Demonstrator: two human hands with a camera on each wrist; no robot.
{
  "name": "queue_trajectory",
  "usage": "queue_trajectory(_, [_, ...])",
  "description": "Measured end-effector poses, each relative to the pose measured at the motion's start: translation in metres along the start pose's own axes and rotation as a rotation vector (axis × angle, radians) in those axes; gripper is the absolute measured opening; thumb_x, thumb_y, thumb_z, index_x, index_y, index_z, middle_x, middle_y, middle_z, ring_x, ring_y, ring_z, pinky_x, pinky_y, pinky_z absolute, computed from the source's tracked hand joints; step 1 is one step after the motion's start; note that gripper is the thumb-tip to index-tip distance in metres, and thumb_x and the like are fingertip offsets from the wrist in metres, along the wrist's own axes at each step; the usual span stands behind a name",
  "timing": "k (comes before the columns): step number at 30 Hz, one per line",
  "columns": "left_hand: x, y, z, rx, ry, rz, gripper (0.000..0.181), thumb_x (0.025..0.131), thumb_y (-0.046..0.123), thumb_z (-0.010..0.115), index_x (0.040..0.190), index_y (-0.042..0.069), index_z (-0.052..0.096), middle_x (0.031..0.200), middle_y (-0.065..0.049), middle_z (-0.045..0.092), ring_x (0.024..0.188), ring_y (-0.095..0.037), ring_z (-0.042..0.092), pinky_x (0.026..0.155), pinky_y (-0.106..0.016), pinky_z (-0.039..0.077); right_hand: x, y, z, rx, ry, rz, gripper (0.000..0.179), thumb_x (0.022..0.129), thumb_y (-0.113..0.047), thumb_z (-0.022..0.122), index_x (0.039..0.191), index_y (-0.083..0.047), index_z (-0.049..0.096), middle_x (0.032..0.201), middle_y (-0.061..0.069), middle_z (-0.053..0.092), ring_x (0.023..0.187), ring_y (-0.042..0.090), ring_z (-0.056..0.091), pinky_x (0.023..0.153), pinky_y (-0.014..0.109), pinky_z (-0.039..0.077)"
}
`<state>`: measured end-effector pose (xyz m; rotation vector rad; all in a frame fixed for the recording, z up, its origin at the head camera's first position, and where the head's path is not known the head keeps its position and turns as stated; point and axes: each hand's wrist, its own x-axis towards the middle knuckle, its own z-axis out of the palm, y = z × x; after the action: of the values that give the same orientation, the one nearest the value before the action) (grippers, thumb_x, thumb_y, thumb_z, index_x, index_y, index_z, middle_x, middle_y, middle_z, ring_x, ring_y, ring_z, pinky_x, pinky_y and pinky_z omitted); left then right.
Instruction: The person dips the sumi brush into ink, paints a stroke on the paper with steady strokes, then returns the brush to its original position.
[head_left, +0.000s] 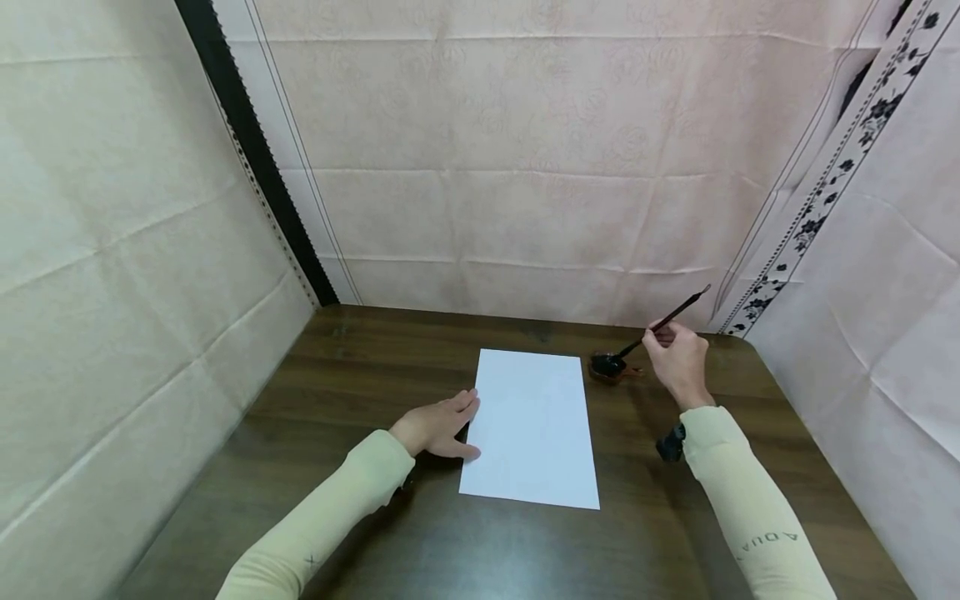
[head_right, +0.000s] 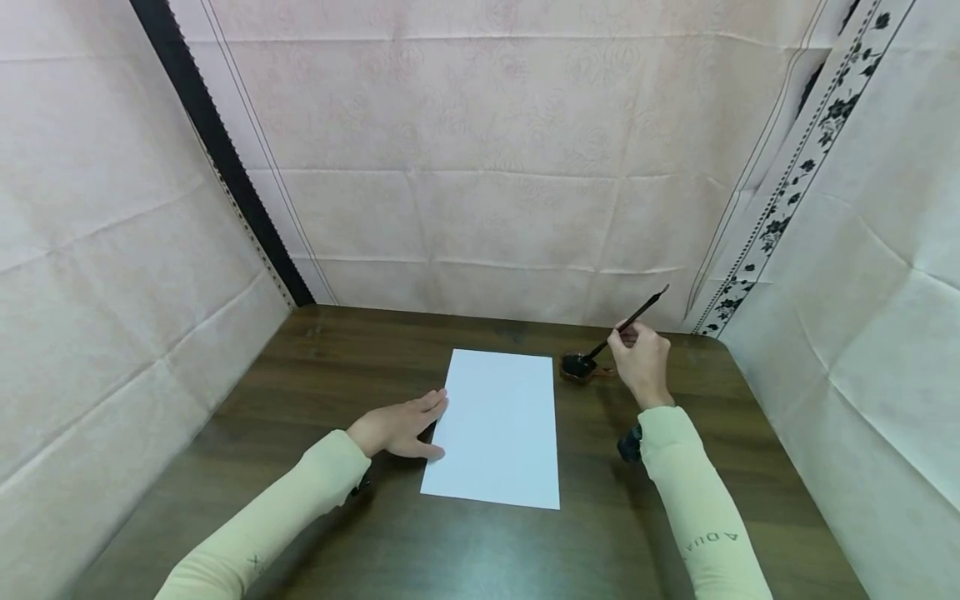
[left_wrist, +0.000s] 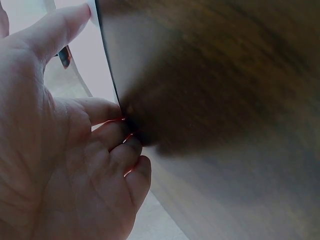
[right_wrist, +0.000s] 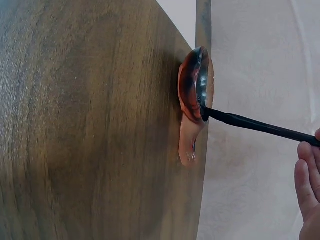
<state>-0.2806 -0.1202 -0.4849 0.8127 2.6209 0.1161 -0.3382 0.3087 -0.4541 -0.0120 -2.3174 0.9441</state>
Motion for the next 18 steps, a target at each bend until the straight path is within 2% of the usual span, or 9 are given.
queue_trajectory(6, [-0.001, 0.002, -0.001, -0.014, -0.005, -0.007, 0.097, 0.099, 0.062, 0.06, 0.17, 0.011, 0.019, 0.18, -0.006, 0.011, 0.167, -0.025, 0.017, 0.133, -0.044, 0.028, 0.001, 0.0, -0.005, -0.025, 0.004, -0.038, 0.018, 0.099, -0.015, 0.067, 0.102, -0.001, 0.078, 0.094, 0.019, 0.081, 0.084, 0.028, 0.076, 0.066, -0.001, 0.039])
queue_trajectory(14, [-0.002, 0.003, -0.002, -0.018, -0.014, -0.017, 0.097, 0.099, 0.062, 0.06, 0.17, 0.011, 0.018, 0.18, -0.005, 0.011, 0.167, -0.024, 0.016, 0.133, -0.044, 0.027, 0.006, -0.009, -0.017, -0.061, 0.004, -0.08, 0.022, 0.101, -0.02, 0.065, 0.102, -0.001, 0.078, 0.095, 0.018, 0.081, 0.085, 0.032, 0.077, 0.068, 0.001, 0.039])
queue_trajectory(18, [-0.001, 0.003, -0.002, -0.019, -0.015, -0.02, 0.097, 0.1, 0.062, 0.06, 0.17, 0.012, 0.017, 0.18, -0.005, 0.01, 0.167, -0.024, 0.016, 0.133, -0.044, 0.027, 0.01, -0.018, -0.025, -0.054, 0.031, -0.099, 0.023, 0.1, -0.019, 0.066, 0.102, -0.001, 0.078, 0.095, 0.019, 0.081, 0.085, 0.033, 0.077, 0.069, -0.001, 0.037])
